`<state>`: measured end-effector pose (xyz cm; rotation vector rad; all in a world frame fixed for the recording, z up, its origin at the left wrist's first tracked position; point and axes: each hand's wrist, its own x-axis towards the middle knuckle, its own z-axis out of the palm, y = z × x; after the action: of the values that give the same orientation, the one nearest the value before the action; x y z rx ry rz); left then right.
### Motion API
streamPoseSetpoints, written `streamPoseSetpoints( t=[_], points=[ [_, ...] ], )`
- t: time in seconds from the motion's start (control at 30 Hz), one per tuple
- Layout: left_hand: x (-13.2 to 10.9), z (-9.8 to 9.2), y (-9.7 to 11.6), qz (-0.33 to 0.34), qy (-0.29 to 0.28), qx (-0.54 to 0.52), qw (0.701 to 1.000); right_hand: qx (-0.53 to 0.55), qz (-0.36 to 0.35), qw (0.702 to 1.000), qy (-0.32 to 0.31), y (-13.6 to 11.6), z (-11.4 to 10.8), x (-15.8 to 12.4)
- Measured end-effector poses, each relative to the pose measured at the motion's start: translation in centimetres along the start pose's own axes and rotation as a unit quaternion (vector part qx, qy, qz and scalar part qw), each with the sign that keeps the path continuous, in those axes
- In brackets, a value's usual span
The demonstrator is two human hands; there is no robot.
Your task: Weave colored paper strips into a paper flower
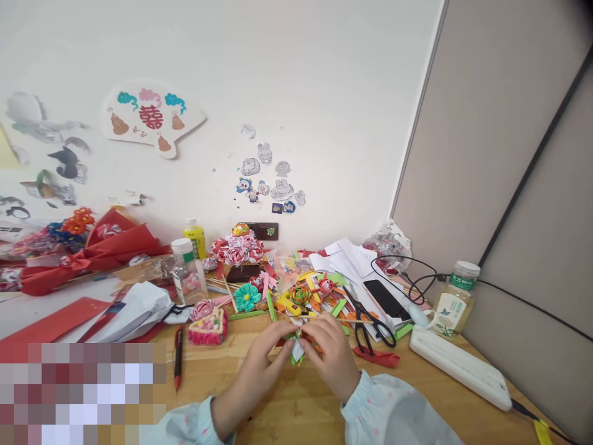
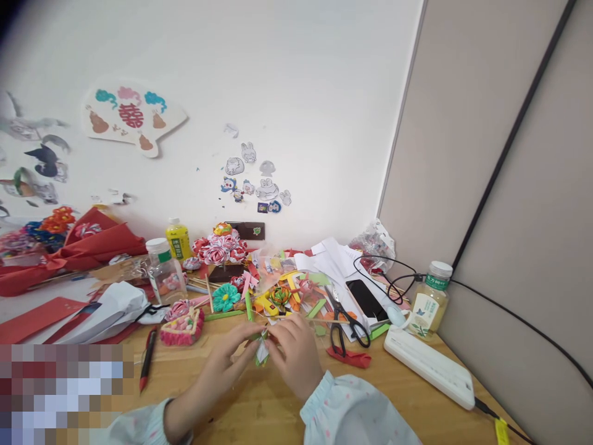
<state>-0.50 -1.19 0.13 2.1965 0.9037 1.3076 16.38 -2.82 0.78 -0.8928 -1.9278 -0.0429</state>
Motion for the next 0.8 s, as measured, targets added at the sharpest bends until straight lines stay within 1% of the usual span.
streamPoseSetpoints(
  t=[0.1, 0.23, 0.3, 0.43, 0.53, 0.6, 0.7, 0.8],
  points=[
    [-0.26, 0.00, -0.13, 0.052, 0.009, 0.050, 0.997, -0.042, -0.019, 0.999, 0.000, -0.22, -0.13, -0.09],
    [-0.45, -0.13, -0.08, 0.101, 0.018, 0.104, 0.989, -0.060, -0.028, 0.998, 0.001, -0.24, -0.09, -0.10],
    [-0.49, -0.20, 0.07, 0.101, 0.017, 0.117, 0.988, -0.061, -0.030, 0.998, 0.000, -0.24, -0.06, -0.09],
    [-0.42, -0.16, 0.32, 0.056, 0.009, 0.094, 0.994, -0.048, -0.015, 0.999, -0.005, -0.19, 0.02, -0.22],
    [-0.30, -0.07, 0.39, 0.032, 0.032, 0.061, 0.997, -0.023, 0.018, 1.000, 0.009, 0.00, 0.16, -0.40],
    [-0.26, -0.07, 0.49, 0.034, 0.050, 0.048, 0.997, 0.009, 0.050, 0.998, 0.026, 0.18, 0.25, -0.46],
    [-0.31, -0.18, 0.69, 0.048, 0.059, 0.048, 0.996, 0.062, 0.092, 0.993, 0.047, 0.38, 0.28, -0.33],
    [-0.46, -0.26, 0.75, 0.068, 0.053, 0.061, 0.994, 0.085, 0.091, 0.991, 0.052, 0.34, 0.20, -0.06]
  ],
)
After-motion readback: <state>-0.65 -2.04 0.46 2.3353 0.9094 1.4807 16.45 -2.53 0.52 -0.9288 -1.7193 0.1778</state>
